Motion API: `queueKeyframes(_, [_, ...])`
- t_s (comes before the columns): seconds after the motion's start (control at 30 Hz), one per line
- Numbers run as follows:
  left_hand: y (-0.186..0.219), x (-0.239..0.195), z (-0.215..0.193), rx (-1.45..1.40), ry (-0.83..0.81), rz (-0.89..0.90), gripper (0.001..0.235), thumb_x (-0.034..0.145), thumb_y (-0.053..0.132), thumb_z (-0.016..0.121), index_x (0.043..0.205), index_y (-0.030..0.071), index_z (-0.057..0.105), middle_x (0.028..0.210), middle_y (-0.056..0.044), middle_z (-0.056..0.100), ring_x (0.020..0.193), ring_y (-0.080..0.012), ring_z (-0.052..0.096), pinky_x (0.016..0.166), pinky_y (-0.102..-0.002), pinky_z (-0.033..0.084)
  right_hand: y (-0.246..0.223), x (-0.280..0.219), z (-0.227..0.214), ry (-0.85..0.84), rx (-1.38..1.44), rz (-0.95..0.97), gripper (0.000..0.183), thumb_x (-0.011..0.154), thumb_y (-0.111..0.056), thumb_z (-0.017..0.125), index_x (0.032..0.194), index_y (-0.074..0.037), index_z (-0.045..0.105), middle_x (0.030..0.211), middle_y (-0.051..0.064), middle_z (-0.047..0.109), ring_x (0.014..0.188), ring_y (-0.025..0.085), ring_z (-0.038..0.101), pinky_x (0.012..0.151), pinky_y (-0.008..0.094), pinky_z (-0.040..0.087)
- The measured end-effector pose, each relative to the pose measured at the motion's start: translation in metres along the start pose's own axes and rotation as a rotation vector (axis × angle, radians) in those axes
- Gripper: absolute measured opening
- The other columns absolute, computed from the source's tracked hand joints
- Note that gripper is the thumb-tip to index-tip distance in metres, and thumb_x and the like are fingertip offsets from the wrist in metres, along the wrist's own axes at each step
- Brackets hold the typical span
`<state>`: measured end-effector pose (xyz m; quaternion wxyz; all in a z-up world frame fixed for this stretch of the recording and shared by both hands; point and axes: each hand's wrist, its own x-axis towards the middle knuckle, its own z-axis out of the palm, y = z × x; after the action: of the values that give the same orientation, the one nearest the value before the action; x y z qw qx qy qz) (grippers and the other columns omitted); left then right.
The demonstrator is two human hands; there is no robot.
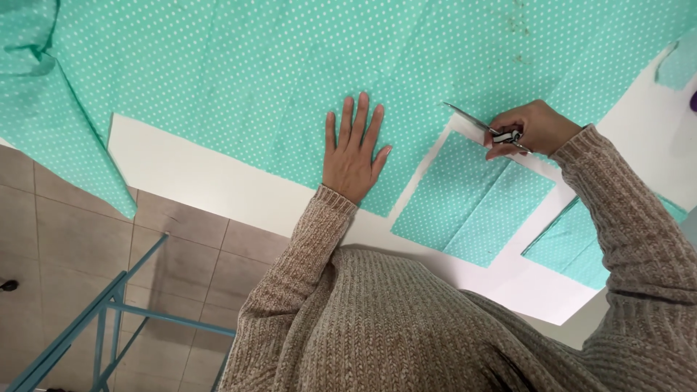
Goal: The person uses shears to cut a large piece of light blue polka-dotted fabric on a white table. They cut several rectangular pieces, fold them, and continue cutting more sections from the main fabric.
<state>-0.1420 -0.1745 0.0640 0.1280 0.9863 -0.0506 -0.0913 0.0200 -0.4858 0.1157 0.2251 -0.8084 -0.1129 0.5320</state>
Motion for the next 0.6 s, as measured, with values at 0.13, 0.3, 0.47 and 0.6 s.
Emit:
queueKeyframes(0.13, [0.0005,-0.0011,-0.0006,0.000,-0.013,0.001,0.066,0.113,0.054,0.041,0.164,0.017,0.022,0.169,-0.012,0.011,0.157,-0.0309,0.007,0.130,-0.055,0.004,0.0005,-0.0002,0.0010,0.024,-0.057,-0.032,0.028,0.063,-0.016,0.093,0.087,-0.009,0.082,0.073,0.003,0.079,0.054,0.014,0.059,0.054,0.028,0.045])
queueKeyframes(0.3, [0.0000,-0.0005,0.0018,-0.018,-0.002,0.002,0.065,0.113,0.053,0.041,0.164,0.017,0.022,0.169,-0.013,0.010,0.157,-0.0316,0.006,0.129,-0.055,0.003,0.0020,0.0009,0.0016,0.030,-0.084,-0.067,0.026,0.061,-0.018,0.093,0.082,-0.009,0.081,0.070,0.003,0.079,0.053,0.013,0.059,0.053,0.028,0.045])
queueKeyframes(0.47, [0.0002,-0.0008,-0.0008,-0.023,0.006,0.003,0.065,0.113,0.052,0.042,0.164,0.017,0.023,0.169,-0.012,0.011,0.157,-0.0310,0.007,0.130,-0.054,0.004,0.0036,0.0020,0.0039,0.060,-0.128,-0.161,0.025,0.061,-0.019,0.093,0.080,-0.009,0.080,0.069,0.001,0.077,0.052,0.012,0.059,0.052,0.027,0.047])
queueKeyframes(0.6, [0.0000,0.0002,-0.0005,-0.023,-0.007,0.005,0.065,0.113,0.052,0.041,0.164,0.017,0.021,0.170,-0.012,0.010,0.157,-0.0312,0.006,0.129,-0.054,0.003,0.0007,0.0010,0.0016,0.061,-0.148,-0.177,0.024,0.061,-0.021,0.093,0.078,-0.010,0.080,0.068,0.000,0.076,0.051,0.012,0.057,0.052,0.027,0.046])
